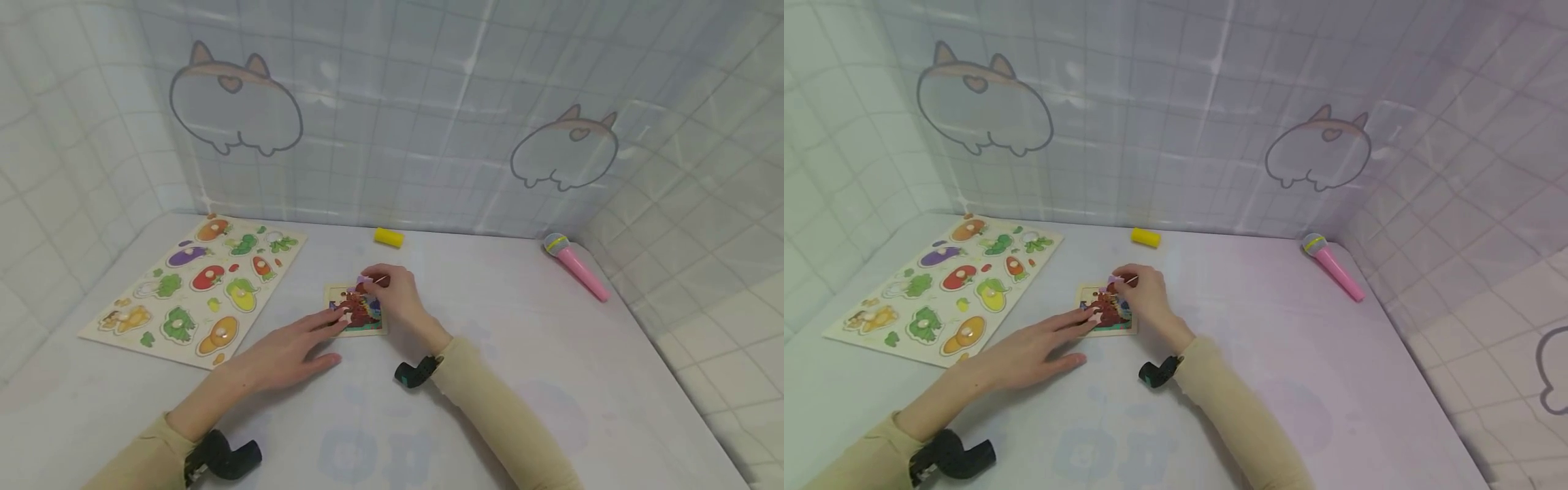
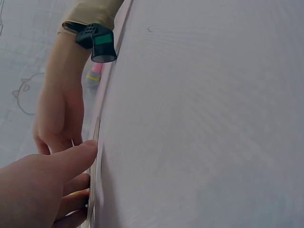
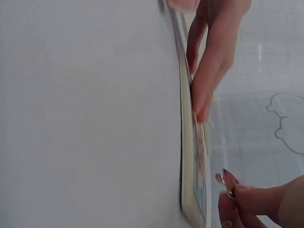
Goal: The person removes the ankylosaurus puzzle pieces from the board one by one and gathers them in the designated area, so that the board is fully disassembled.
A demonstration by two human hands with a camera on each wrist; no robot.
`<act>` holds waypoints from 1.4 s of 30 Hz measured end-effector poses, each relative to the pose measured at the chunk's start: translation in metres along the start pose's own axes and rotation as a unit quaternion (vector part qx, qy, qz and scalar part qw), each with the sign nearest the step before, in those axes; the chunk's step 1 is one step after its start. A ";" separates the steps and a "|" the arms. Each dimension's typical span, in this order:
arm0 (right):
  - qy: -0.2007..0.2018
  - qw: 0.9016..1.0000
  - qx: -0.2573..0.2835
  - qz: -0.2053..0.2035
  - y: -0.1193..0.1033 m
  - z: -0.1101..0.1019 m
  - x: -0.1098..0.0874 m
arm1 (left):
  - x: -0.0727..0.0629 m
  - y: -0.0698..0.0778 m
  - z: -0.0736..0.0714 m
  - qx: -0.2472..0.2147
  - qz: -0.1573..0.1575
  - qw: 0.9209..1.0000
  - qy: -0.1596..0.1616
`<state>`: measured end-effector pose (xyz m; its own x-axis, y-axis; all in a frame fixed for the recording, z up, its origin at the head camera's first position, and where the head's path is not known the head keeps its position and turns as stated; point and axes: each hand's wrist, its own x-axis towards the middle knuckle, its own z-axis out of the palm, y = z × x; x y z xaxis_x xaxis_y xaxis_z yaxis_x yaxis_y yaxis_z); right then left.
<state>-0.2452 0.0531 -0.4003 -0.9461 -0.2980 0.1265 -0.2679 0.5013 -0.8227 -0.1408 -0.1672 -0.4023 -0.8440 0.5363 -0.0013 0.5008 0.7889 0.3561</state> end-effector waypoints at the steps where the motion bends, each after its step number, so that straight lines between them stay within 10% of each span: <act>1: 0.000 1.000 -0.002 0.002 0.002 -0.004 -0.001 | 0.000 0.000 0.000 0.001 0.000 1.000 0.000; 25: 0.008 0.998 -0.020 0.051 0.042 -0.059 0.000 | -0.001 0.001 0.000 0.003 0.004 1.000 0.010; 42: -0.032 0.994 -0.099 -0.013 0.055 -0.064 0.003 | -0.001 0.001 0.000 -0.001 -0.003 1.000 -0.001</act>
<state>-0.2743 0.1316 -0.4097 -0.9263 -0.3616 0.1057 -0.3292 0.6406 -0.6937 -0.1395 -0.1666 -0.4019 -0.8461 0.5330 -0.0056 0.4958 0.7909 0.3587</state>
